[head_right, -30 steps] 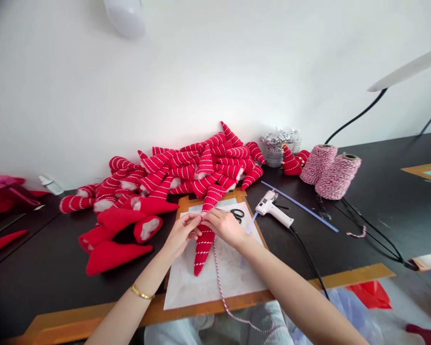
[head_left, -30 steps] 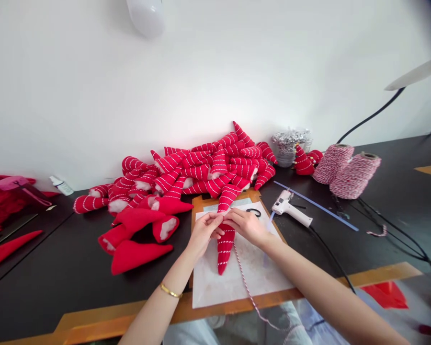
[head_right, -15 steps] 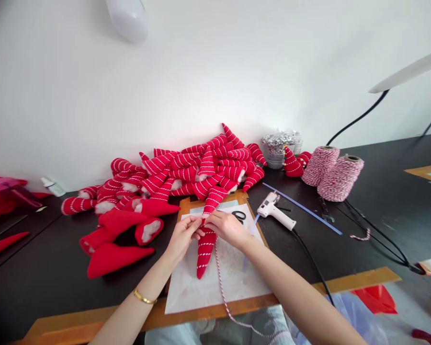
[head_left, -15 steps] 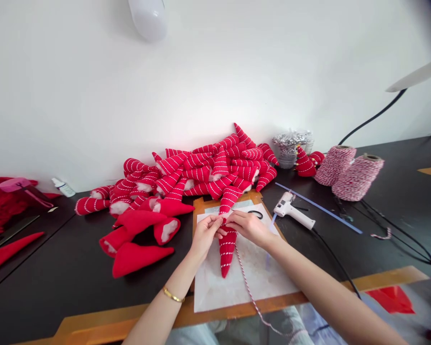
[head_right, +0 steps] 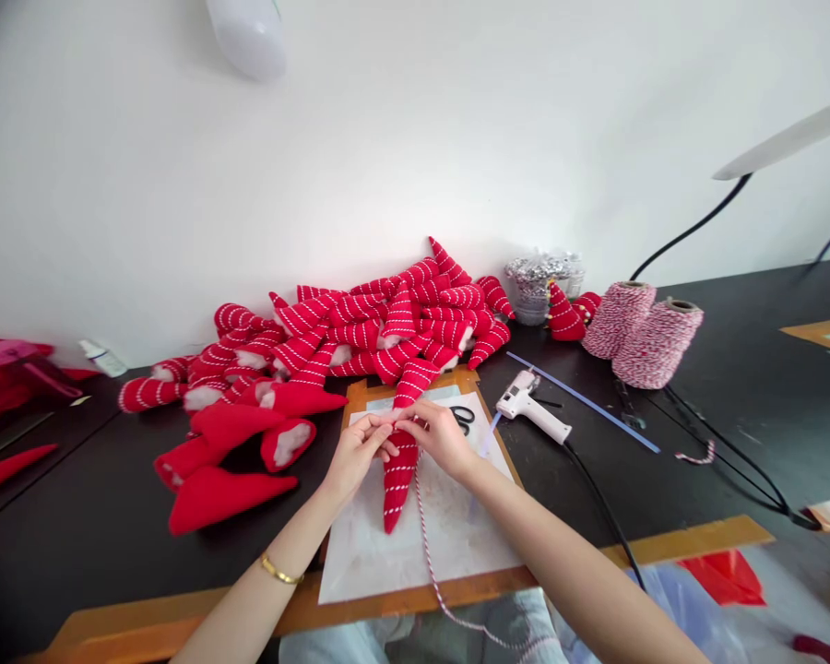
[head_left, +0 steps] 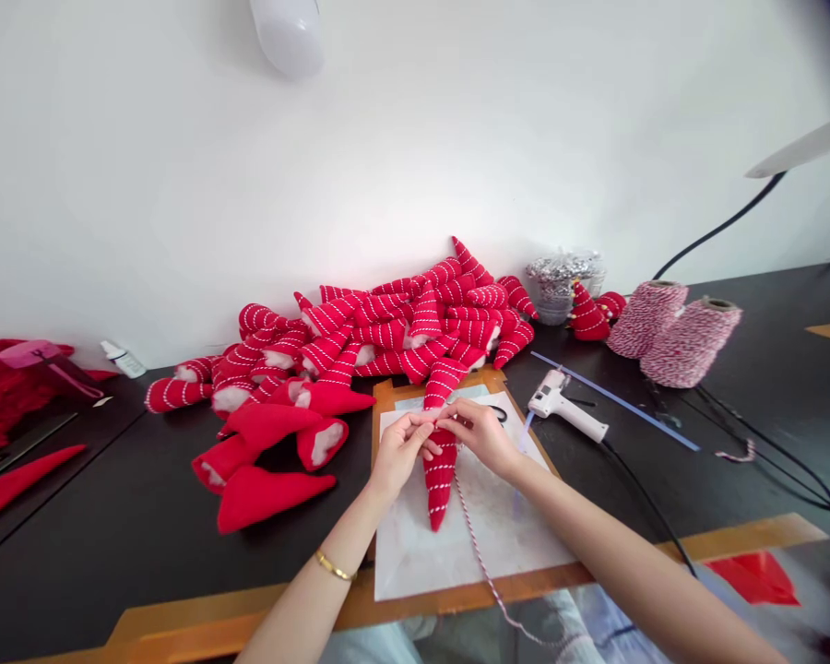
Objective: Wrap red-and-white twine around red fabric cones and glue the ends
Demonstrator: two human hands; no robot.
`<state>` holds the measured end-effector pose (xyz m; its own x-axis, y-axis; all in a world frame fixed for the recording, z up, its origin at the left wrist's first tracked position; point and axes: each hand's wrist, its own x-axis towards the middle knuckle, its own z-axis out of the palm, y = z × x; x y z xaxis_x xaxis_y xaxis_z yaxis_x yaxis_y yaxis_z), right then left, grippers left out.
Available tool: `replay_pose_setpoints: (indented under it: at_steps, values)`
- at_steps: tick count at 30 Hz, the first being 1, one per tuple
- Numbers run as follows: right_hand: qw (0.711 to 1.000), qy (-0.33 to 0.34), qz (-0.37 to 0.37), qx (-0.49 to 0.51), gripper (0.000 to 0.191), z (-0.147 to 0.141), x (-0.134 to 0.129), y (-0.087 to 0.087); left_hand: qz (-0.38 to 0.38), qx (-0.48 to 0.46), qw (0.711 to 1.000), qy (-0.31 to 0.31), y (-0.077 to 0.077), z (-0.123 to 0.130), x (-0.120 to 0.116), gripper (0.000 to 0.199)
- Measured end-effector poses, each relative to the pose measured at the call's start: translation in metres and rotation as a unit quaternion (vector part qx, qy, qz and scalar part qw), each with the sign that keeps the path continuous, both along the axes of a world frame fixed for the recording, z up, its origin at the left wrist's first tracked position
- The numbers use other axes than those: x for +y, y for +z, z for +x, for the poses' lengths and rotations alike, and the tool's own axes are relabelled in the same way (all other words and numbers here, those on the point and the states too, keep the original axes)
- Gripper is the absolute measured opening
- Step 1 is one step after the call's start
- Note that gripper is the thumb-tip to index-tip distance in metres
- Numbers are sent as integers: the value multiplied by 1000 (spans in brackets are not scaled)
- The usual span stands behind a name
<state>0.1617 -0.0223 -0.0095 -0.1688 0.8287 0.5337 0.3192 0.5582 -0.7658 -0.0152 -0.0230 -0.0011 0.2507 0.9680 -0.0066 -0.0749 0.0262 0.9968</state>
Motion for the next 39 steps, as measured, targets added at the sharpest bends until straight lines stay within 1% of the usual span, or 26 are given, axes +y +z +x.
replay_pose_setpoints:
  at_steps: [3,6,10,12,13,15,18,19,20,22,23,24,25,26,28,30,32,34,35,36,37,38,39]
  values:
    - [999,3,-31,20,27,1,-1,2,4,-4,1000,-8,1,-1,-1,45]
    - [995,16,-83,53,30,1,-3,3,4,-8,1000,-20,2,-2,-1,44]
    - [973,52,-183,131,40,-1,-1,2,6,-6,1000,-23,0,-3,0,43]
    - [963,47,-210,160,43,-1,3,-1,12,-4,1000,-26,-1,-2,2,43]
    - [963,25,-206,170,43,1,6,-1,14,-3,1000,-25,-2,-2,2,43]
    - [967,-51,-167,186,42,11,15,1,17,3,1000,-19,-1,-1,3,41]
    - [959,-175,-87,205,41,45,30,12,23,17,1000,-7,1,-2,3,38]
    - [955,-211,-75,196,42,62,32,17,24,19,1000,-5,2,-3,4,38]
    - [954,-247,-76,155,42,79,31,21,22,20,1000,-2,2,-4,5,38]
    - [945,-308,-113,-7,40,113,21,26,16,18,1000,3,0,-6,8,40]
    - [929,-326,-139,-105,38,127,12,25,12,12,1000,2,-1,-6,10,41]
    - [910,-336,-161,-181,35,137,2,23,7,4,1000,1,-3,-6,11,43]
    - [893,-340,-179,-234,34,145,-8,19,1,-7,1000,-2,-4,-6,13,45]
    - [881,-342,-192,-265,35,151,-18,14,-5,-20,1000,-5,-6,-5,14,47]
    - [864,-346,-212,-298,41,156,-32,6,-22,-44,999,-12,-9,-4,14,48]
    - [852,-348,-225,-319,40,158,-35,3,-46,-67,997,-20,-10,-4,15,48]
    - [850,-343,-237,-321,33,161,-32,8,-74,-91,993,-19,-11,-4,15,45]
    - [858,-326,-245,-313,24,161,-27,16,-102,-122,987,-8,-11,-5,17,40]
    - [868,-310,-246,-301,20,158,-26,20,-115,-139,984,-4,-12,-6,18,37]
    - [887,-284,-247,-269,16,153,-26,24,-127,-153,980,-2,-12,-7,19,34]
    - [913,-243,-250,-211,15,144,-29,26,-136,-165,977,-2,-13,-8,20,31]
    - [942,-184,-258,-110,18,132,-34,27,-143,-173,975,-2,-13,-8,20,29]
    - [956,-109,-271,13,24,117,-40,27,-148,-177,973,-2,-13,-9,21,28]
